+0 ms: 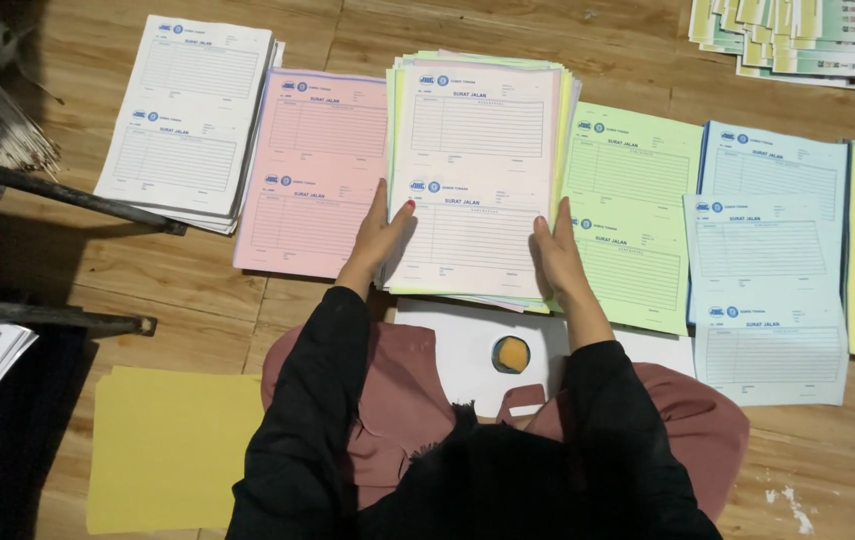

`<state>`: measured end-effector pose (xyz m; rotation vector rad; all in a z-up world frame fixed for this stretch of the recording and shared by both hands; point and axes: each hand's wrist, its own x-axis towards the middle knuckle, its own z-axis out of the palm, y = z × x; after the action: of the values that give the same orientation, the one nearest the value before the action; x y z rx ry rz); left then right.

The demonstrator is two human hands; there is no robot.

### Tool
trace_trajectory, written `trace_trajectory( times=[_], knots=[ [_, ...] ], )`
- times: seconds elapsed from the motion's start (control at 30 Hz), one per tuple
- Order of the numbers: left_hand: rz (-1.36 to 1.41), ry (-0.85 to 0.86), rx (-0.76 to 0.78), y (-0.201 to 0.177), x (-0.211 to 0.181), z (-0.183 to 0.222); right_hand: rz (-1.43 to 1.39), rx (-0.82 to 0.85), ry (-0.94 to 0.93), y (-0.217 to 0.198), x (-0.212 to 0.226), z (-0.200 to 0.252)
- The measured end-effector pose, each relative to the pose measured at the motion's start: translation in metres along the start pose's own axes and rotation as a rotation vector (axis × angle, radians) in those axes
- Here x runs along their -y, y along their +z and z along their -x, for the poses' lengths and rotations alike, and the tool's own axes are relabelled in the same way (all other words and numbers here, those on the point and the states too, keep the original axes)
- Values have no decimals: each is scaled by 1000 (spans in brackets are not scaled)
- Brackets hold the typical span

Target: Sorting and stacking multi-colored printed forms into organized piles on the floor.

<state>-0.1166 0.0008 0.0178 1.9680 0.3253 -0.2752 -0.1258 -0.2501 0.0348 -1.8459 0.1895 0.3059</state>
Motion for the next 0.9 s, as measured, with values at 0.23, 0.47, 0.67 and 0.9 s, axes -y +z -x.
trace_trajectory(
  times=[0.23, 0.47, 0.67, 0.9],
  knots=[
    [-340, 165, 93, -22, -24, 51, 188, -78, -173, -3, 22, 47],
    [-518, 178, 173, -24, 16, 72, 573, -77, -455, -4, -42, 69],
    [-520, 216, 89, -25, 24, 69, 649, -145, -495, -6, -47, 71],
    [-422, 226, 11, -26, 22, 74, 709, -171, -540, -7, -50, 68]
  ],
)
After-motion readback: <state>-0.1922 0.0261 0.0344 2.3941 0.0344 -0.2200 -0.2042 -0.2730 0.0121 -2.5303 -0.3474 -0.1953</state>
